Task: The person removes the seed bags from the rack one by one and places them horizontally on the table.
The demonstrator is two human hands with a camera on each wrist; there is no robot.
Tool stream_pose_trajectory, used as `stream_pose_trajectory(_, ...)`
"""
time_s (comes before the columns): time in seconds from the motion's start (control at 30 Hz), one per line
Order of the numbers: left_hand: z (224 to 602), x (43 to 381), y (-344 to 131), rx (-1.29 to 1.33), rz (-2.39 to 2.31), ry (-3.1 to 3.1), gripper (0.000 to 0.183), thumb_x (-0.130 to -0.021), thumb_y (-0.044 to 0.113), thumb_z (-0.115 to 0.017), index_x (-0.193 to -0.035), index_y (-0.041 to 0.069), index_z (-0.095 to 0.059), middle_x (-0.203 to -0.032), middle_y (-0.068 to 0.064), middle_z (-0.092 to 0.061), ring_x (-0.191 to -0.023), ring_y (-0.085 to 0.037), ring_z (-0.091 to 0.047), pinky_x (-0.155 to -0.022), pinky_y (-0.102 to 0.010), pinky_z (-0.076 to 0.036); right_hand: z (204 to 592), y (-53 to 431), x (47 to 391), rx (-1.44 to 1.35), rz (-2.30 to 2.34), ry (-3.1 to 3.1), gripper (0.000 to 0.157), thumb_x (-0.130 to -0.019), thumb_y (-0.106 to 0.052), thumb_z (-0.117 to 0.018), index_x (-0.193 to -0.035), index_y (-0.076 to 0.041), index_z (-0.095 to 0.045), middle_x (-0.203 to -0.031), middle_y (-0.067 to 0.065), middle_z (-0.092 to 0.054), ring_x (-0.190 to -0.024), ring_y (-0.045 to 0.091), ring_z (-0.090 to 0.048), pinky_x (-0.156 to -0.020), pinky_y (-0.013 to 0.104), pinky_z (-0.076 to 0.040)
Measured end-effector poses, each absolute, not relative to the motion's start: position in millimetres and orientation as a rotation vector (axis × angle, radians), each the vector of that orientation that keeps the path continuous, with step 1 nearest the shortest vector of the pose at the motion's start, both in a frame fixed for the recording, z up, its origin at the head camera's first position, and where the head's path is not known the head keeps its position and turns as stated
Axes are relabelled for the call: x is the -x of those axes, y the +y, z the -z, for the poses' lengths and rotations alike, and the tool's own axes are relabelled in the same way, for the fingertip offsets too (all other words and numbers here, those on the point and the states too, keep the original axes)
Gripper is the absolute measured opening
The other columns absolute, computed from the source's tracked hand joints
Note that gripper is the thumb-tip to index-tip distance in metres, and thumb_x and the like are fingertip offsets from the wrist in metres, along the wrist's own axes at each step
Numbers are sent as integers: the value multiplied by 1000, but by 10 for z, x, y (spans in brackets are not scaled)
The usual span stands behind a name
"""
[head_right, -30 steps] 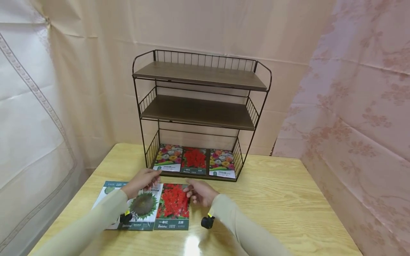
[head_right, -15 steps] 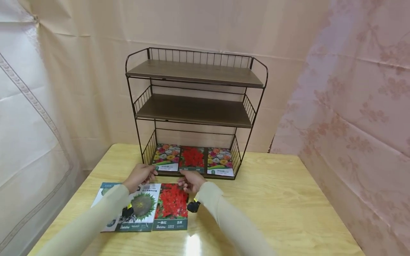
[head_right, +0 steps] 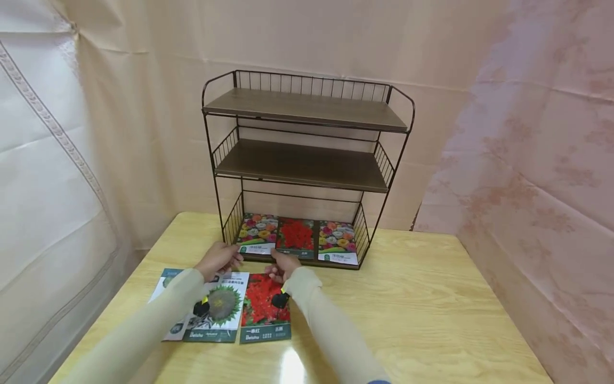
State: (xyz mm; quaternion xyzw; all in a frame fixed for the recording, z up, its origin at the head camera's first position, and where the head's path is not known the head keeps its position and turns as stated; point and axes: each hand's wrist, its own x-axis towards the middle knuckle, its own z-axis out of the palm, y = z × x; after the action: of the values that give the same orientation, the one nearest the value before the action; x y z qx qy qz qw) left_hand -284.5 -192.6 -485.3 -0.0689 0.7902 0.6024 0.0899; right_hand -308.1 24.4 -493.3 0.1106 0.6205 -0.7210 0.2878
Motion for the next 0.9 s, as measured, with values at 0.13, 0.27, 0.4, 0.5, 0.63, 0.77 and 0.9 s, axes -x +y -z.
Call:
stream_pose_trajectory(0.13,4890,2886,-1878,220,-1761,2366,46,-111,26,-44,-94,-8,-71,-72,-12,-70,-44,-9,-48,-40,-24,-33,4972,206,3113,-338,1971,1633,54,-107,-34,-58,-145,4,-48,-63,7,-63,-40,0,-43,-41,13,-43)
stream_pose_trajectory(0.27,4904,2890,-1852,255,-1717,2407,45,-110,25,-46,-91,-6,-73,-69,-10,-70,-44,-10,-48,-39,-25,-33,5011,129,3121,-375,2025,1596,44,-107,-26,-59,-137,5,-52,-61,5,-64,-39,0,-47,-42,14,-45)
stream_pose_trajectory(0.4,4905,2890,-1864,272,-1715,2419,44,-110,24,-46,-90,-4,-73,-69,-9,-70,-43,-10,-48,-38,-24,-34,5001,59,3135,-409,2063,1575,44,-108,-20,-57,-143,6,-48,-63,6,-66,-39,0,-49,-43,14,-46)
stream_pose_trajectory(0.5,4904,2895,-1868,269,-1722,2410,43,-110,24,-46,-90,-4,-72,-69,-10,-70,-43,-10,-48,-38,-24,-33,4986,45,3138,-432,2061,1571,49,-108,-21,-56,-148,5,-44,-63,7,-66,-39,1,-48,-42,14,-44)
stream_pose_trajectory(0.63,4909,2909,-1871,273,-1716,2423,44,-110,23,-46,-88,-4,-72,-68,-10,-70,-42,-10,-47,-37,-24,-33,4980,-3,3115,-471,2097,1608,52,-107,-26,-58,-146,6,-47,-61,7,-65,-38,1,-47,-40,14,-44)
stream_pose_trajectory(0.77,4917,2934,-1851,290,-1691,2443,44,-109,23,-48,-85,-4,-73,-67,-10,-70,-41,-10,-47,-37,-25,-35,4985,-56,3098,-508,2144,1634,48,-107,-23,-59,-140,9,-50,-59,6,-64,-39,3,-49,-41,16,-45)
stream_pose_trajectory(0.9,4919,2951,-1842,295,-1662,2447,45,-109,24,-49,-85,-4,-74,-67,-11,-71,-41,-10,-48,-37,-25,-36,4963,-52,3095,-522,2144,1609,45,-108,-16,-56,-144,9,-47,-61,6,-64,-40,4,-50,-42,16,-46)
